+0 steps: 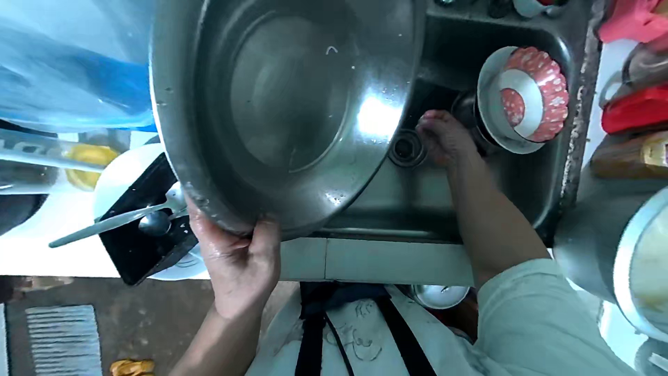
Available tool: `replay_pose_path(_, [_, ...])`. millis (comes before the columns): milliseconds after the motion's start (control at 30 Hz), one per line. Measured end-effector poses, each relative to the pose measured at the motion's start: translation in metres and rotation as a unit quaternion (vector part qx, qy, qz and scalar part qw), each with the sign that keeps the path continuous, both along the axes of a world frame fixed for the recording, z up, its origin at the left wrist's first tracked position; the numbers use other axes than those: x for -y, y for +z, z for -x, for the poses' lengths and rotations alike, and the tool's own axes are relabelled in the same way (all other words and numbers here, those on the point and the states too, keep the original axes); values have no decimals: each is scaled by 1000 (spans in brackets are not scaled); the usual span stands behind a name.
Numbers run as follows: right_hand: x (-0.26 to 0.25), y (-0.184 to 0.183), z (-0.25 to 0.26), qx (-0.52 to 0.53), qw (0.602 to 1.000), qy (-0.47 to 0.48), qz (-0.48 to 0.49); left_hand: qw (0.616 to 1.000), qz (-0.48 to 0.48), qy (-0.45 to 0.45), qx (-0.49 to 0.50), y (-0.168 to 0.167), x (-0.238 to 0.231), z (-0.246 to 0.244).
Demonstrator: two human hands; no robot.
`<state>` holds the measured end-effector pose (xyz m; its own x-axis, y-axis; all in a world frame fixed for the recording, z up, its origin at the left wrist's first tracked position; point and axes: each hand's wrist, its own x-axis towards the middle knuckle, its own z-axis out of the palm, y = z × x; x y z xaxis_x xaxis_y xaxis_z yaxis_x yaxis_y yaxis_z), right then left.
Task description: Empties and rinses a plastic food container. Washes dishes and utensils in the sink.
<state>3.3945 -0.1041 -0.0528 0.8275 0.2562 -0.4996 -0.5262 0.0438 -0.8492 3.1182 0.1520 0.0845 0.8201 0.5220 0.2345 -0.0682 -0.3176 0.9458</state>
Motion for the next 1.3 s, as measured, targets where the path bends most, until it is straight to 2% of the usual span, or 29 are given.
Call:
replay_pose_path(67, [18, 50, 14, 24, 996, -31, -74, 1000, -9, 3, -7, 3, 3, -2])
replay_pose_path(167, [58, 118, 55, 78, 990, -21, -114, 1000, -9, 1, -10, 5, 8, -4])
replay_pose_path(267, [105, 160, 99, 146, 977, -32, -153, 1000, -1, -22, -14, 4, 9, -1])
replay_pose_path(333, [134, 188, 127, 184, 975, -75, -101, 999, -4, -25, -41, 0, 11, 1])
replay_pose_path(400, [162, 207, 147, 257, 959, -117, 5, 998, 1, -18, -65, -5, 12, 1])
replay_pose_path(500, [215, 215, 165, 400, 875, -149, 230, 997, -4, -27, -65, -7, 16, -6])
replay_pose_path(533, [231, 214, 169, 413, 842, -159, 309, 997, -9, -33, -67, -5, 20, -9])
replay_pose_path(600, [256, 210, 175, 359, 791, -145, 474, 996, -16, -38, -81, 3, 30, -11])
replay_pose_path(633, [262, 207, 178, 307, 774, -118, 541, 995, -17, -38, -88, 5, 34, -12])
replay_pose_path(700, [259, 207, 185, 229, 763, -64, 601, 994, -12, -41, -100, 7, 41, -12])
replay_pose_path(767, [241, 209, 190, 280, 748, -58, 599, 994, -12, -40, -105, 5, 45, -9])
replay_pose_path(833, [211, 208, 190, 373, 742, -61, 553, 993, -25, -32, -110, 3, 46, -5])
replay_pose_path(933, [149, 195, 172, 417, 781, 46, 462, 994, -21, -22, -107, 2, 45, -2])
replay_pose_path(1033, [92, 136, 130, 312, 797, 258, 449, 995, -15, -21, -95, 4, 41, -1])
replay_pose_path(1100, [57, 91, 102, 244, 790, 337, 450, 995, -32, -11, -90, 6, 37, -2])
replay_pose_path(1200, [16, 37, 62, 219, 780, 339, 477, 995, -53, -6, -86, 6, 29, -1])
replay_pose_path(1300, [-10, -2, 26, 240, 776, 287, 508, 995, -60, -4, -83, 5, 22, 2])
